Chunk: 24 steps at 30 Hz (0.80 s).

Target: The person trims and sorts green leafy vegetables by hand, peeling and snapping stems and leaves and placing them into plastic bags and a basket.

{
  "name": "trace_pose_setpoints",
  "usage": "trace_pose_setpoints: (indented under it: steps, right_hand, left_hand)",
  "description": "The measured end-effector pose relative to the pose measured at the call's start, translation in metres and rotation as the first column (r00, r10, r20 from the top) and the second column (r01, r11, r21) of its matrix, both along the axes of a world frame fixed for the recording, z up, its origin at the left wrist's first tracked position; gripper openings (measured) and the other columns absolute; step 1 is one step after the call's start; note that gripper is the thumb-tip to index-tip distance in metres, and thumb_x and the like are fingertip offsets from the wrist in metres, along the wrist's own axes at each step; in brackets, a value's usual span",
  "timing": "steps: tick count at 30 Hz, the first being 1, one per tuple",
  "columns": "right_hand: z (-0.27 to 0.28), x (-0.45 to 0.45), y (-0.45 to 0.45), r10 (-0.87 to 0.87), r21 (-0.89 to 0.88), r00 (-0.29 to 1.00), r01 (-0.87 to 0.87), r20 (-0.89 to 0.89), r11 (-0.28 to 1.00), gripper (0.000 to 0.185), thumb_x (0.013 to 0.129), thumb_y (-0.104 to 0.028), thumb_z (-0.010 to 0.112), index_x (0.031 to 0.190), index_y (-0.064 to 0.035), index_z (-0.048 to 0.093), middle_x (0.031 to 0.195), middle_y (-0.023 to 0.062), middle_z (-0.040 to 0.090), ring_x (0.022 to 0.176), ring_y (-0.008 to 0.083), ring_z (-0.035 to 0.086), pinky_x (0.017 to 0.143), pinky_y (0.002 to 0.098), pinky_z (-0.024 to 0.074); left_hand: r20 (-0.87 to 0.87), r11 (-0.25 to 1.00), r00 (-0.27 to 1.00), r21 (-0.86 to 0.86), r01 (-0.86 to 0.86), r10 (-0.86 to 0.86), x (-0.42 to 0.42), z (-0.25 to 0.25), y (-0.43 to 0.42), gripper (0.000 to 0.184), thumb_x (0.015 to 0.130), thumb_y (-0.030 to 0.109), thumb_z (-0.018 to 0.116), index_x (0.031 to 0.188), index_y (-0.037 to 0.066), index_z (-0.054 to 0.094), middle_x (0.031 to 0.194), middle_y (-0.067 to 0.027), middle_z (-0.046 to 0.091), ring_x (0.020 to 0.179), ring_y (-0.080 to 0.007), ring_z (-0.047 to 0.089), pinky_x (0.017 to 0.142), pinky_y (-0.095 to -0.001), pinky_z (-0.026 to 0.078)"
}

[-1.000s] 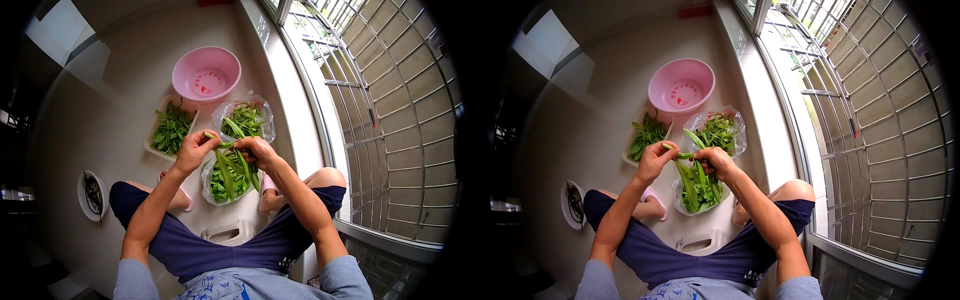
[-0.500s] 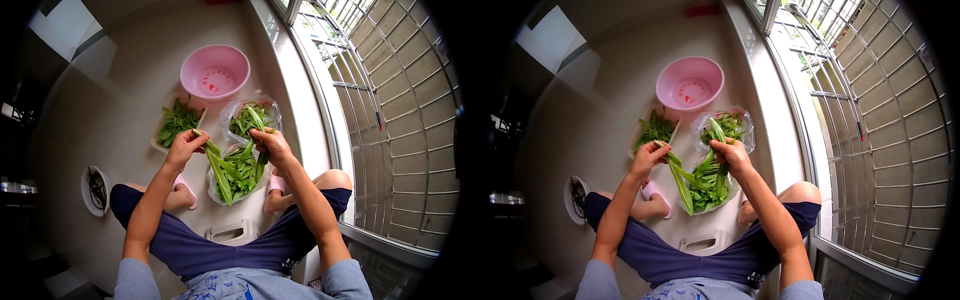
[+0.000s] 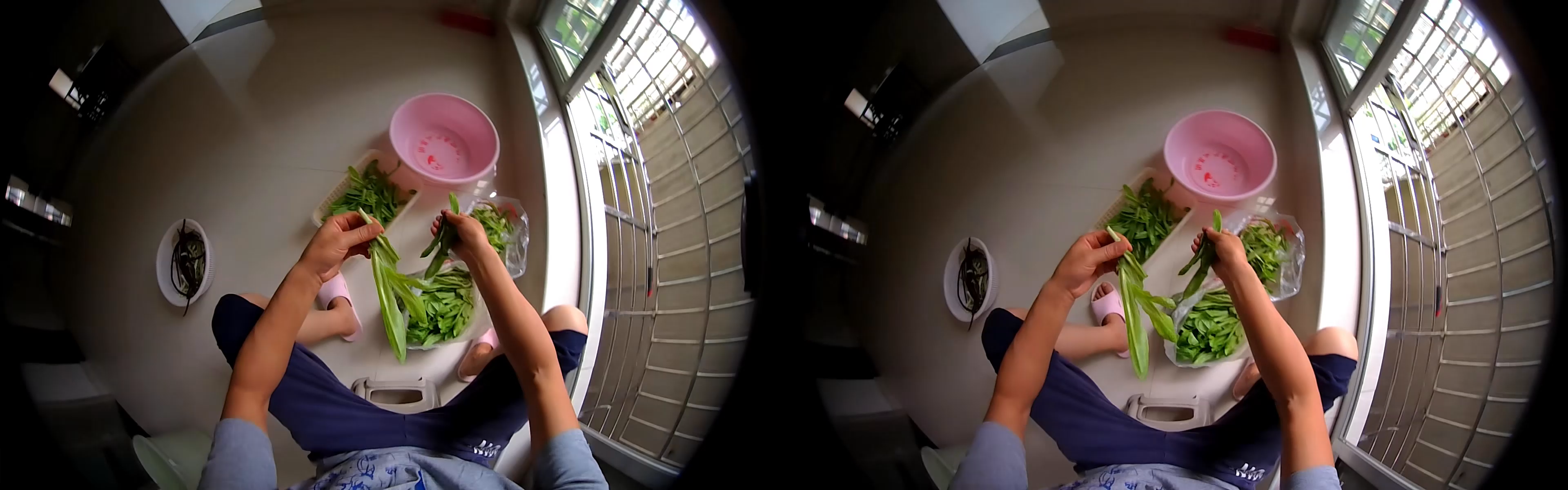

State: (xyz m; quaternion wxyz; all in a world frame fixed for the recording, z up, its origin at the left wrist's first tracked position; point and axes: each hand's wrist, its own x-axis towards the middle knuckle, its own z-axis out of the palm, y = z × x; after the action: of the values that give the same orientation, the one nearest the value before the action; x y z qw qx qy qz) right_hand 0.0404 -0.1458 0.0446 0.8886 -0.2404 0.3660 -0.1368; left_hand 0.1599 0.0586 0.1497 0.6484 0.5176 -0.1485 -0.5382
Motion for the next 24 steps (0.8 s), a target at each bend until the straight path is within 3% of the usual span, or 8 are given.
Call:
trace_pose_setpoints:
  steps: [5,8,9,11,13,17,20,24]
  right_hand:
    - [-0.002,0.087,0.011,0.080,-0.143,0.996,-0.074,0.038,0.987,0.012,0.080,-0.009,0.045,0.084,0.0020,0.044,0.071,0.0109,0.046,0.062,0.0204,0.049,0.059,0.0309,0.0448]
    - [-0.015,0.113,0.001,0.277,-0.389,0.814,-0.506,-0.511,0.770,0.022,0.072,-0.019,0.057,0.081,0.0000,0.050,0.072,0.0085,0.049,0.065,0.0162,0.049,0.058,0.0259,0.0400]
    - [-0.015,0.113,0.002,0.279,-0.389,0.812,-0.509,-0.512,0.768,0.022,0.072,-0.019,0.057,0.081,0.0000,0.050,0.072,0.0085,0.049,0.065,0.0162,0.049,0.058,0.0259,0.0400]
    - [-0.016,0.103,0.004,0.104,-0.702,0.902,-0.395,-0.419,0.593,0.026,0.071,-0.017,0.057,0.088,0.0024,0.052,0.075,0.0075,0.052,0.067,0.0133,0.050,0.056,0.0238,0.0396]
    - [0.044,0.069,0.020,0.173,-0.701,0.930,-0.359,-0.324,0.617,0.028,0.072,-0.014,0.056,0.093,0.0037,0.053,0.077,0.0063,0.055,0.066,0.0109,0.050,0.056,0.0207,0.0394]
    - [0.123,0.002,0.050,0.448,-0.834,0.842,-0.459,-0.299,0.306,0.017,0.075,-0.013,0.055,0.085,0.0006,0.058,0.073,0.0025,0.057,0.062,0.0083,0.051,0.058,0.0196,0.0412]
    - [0.140,-0.025,0.067,0.431,-0.876,0.789,-0.481,-0.438,-0.009,0.020,0.071,-0.015,0.060,0.082,0.0015,0.058,0.065,0.0041,0.056,0.055,0.0070,0.049,0.052,0.0221,0.0409]
    - [0.128,-0.041,0.061,0.348,-0.884,0.835,-0.467,-0.427,0.037,0.019,0.071,-0.016,0.060,0.078,0.0020,0.058,0.059,0.0050,0.053,0.051,0.0063,0.046,0.049,0.0228,0.0391]
  left_hand:
    - [0.025,0.994,0.993,0.005,-0.113,0.113,0.017,0.007,0.019,0.010,0.074,0.014,0.059,0.080,0.006,0.057,0.074,-0.0012,0.056,0.068,-0.0095,0.053,0.064,-0.0230,0.044]
    - [0.044,0.984,0.983,-0.003,-0.176,0.176,0.020,0.014,0.019,0.009,0.074,0.013,0.059,0.079,0.006,0.057,0.072,-0.0012,0.056,0.065,-0.0086,0.053,0.061,-0.0222,0.044]
    - [0.042,0.984,0.983,-0.004,-0.179,0.179,0.022,0.015,0.019,0.009,0.074,0.013,0.059,0.079,0.006,0.057,0.072,-0.0012,0.056,0.065,-0.0086,0.053,0.061,-0.0222,0.044]
    - [0.104,0.986,0.980,-0.006,-0.168,0.168,0.021,0.017,0.017,0.009,0.073,0.013,0.059,0.077,0.006,0.057,0.069,-0.0013,0.056,0.061,-0.0079,0.052,0.056,-0.0213,0.043]
    - [0.154,0.982,0.970,-0.010,-0.188,0.187,0.017,0.013,0.011,0.010,0.073,0.014,0.060,0.074,0.005,0.057,0.065,-0.0010,0.055,0.056,-0.0074,0.051,0.051,-0.0203,0.041]
    - [0.302,0.988,0.944,0.029,-0.152,0.136,0.005,0.011,-0.005,0.009,0.072,0.013,0.061,0.070,0.005,0.056,0.060,-0.0007,0.054,0.052,-0.0067,0.050,0.048,-0.0186,0.040]
    - [0.341,0.993,0.935,0.030,-0.115,0.098,-0.014,0.010,-0.022,0.013,0.071,0.013,0.062,0.066,0.005,0.054,0.057,-0.0001,0.053,0.048,-0.0060,0.048,0.044,-0.0177,0.038]
    - [0.402,0.996,0.914,0.042,-0.075,0.052,-0.035,0.007,-0.044,0.018,0.069,0.014,0.064,0.062,0.003,0.052,0.053,-0.0004,0.051,0.045,-0.0056,0.047,0.041,-0.0176,0.036]
